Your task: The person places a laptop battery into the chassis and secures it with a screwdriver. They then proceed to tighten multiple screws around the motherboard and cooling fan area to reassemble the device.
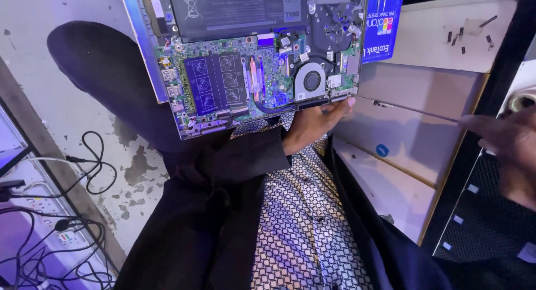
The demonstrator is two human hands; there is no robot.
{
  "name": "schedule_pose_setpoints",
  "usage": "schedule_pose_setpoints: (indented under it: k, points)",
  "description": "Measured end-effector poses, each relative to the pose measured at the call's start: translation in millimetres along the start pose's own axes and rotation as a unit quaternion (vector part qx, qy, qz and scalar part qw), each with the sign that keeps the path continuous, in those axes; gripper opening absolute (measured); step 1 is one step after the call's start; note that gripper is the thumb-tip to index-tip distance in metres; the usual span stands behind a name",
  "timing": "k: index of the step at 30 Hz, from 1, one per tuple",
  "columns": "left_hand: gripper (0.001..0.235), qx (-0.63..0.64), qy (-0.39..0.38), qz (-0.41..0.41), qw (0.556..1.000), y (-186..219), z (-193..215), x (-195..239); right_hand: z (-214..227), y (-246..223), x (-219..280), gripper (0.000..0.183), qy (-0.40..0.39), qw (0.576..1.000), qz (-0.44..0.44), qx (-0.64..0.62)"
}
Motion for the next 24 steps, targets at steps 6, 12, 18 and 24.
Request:
schedule_pose_setpoints:
  k: [6, 12, 18, 24]
  points:
    - [0.035, 0.001, -0.012, 0.032, 0.999, -1, 1, -1, -30, 44, 27, 0.072, 0.034, 0.961, -0.144, -0.232]
    - [0.032, 0.033, -0.018, 0.016, 0.999, -1, -1, 1, -196, 215, 130, 0.043, 0.074, 0.783, -0.29, -0.546]
    - [0.037, 0.022, -0.022, 0.048, 0.998, -3, -2, 1, -148, 163, 85, 0.028, 0.053, 0.83, -0.309, -0.462]
    - [0.035, 0.032, -0.016, 0.024, 0.999, -4, -2, 1, -48, 48, 35, 0.01, 0.089, 0.957, -0.142, -0.235]
Point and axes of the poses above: each hand's wrist, its own x-axis away from the middle knuckle, its own z-axis out of the back of the hand, y = z × x, the point moved 7 cm from there along -x, towards the middle knuckle, and after that the axes turned 11 degrees about -y, right-handed, at the moved point
